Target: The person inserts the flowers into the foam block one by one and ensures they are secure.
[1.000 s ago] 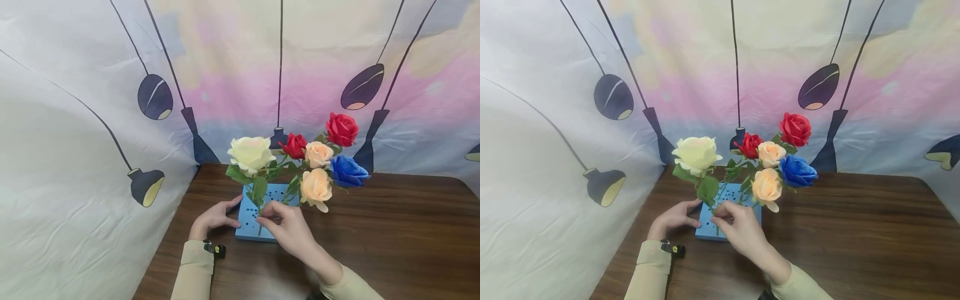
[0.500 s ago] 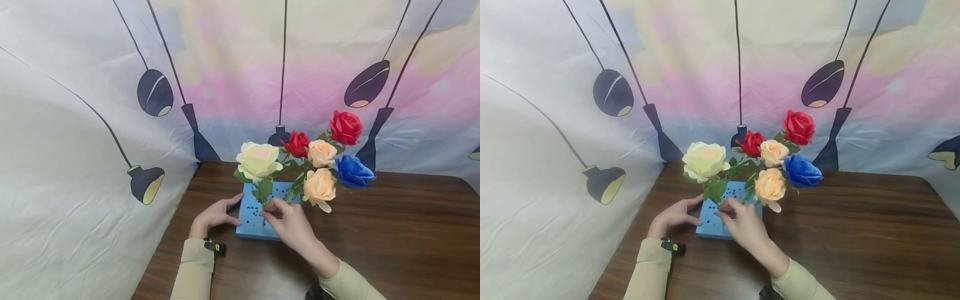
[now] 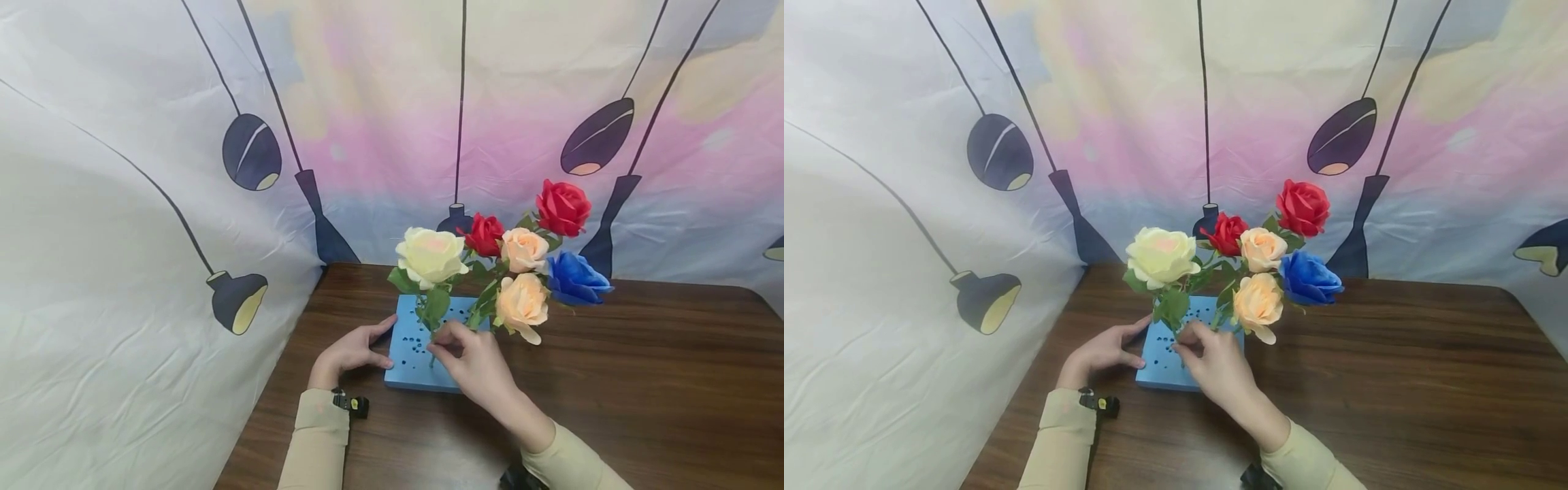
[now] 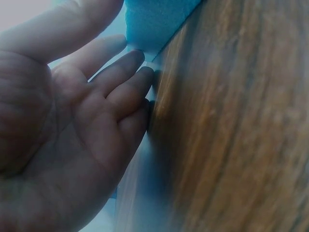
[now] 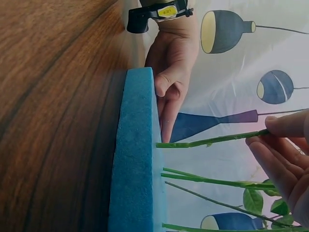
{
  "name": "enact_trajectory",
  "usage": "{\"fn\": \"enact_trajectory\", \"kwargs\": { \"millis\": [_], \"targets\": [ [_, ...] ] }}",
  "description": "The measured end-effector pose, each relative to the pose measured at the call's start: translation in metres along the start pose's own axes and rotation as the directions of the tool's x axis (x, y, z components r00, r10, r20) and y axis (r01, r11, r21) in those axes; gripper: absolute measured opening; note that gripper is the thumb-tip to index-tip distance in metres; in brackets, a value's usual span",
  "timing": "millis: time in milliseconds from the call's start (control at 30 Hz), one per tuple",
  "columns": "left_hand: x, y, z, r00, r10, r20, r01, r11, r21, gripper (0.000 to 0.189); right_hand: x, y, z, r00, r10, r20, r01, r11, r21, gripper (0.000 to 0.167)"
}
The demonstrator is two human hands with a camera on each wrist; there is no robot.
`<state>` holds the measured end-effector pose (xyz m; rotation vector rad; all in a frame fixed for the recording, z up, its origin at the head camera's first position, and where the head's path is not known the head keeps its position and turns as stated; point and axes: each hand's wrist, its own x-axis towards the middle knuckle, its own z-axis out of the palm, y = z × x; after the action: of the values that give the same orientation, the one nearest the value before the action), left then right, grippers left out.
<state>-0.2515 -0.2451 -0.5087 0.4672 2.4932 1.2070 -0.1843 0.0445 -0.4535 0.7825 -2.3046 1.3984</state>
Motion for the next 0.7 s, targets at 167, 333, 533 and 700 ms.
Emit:
{"fn": "enact_trajectory", "kwargs": {
  "millis": [167,333,533,700],
  "targets": [
    [0.001,0.002,0.001,1.0,0.01,0.0,-0.01,1.0,0.0,0.099,0.0,0.003,0.002,1.0,-0.022,0.008,0.022,0.999,-0.028,0.026],
    [0.001,0.004,0.001,1.0,0.002,-0.003,-0.002,1.0,0.011,0.099,0.0,0.007,0.001,1.0,0.013,-0.026,-0.015,0.997,-0.075,0.026],
    [-0.001,0.003,0.0,1.0,-0.013,-0.007,0.013,1.0,0.022,0.101,-0.004,0.01,-0.003,0.994,0.108,-0.012,-0.109,0.99,-0.086,0.019],
    [-0.003,0.001,0.0,1.0,-0.013,-0.004,0.014,1.0,0.022,0.1,-0.011,0.011,-0.006,0.993,0.121,-0.014,-0.122,0.986,-0.112,0.005]
  ]
}}
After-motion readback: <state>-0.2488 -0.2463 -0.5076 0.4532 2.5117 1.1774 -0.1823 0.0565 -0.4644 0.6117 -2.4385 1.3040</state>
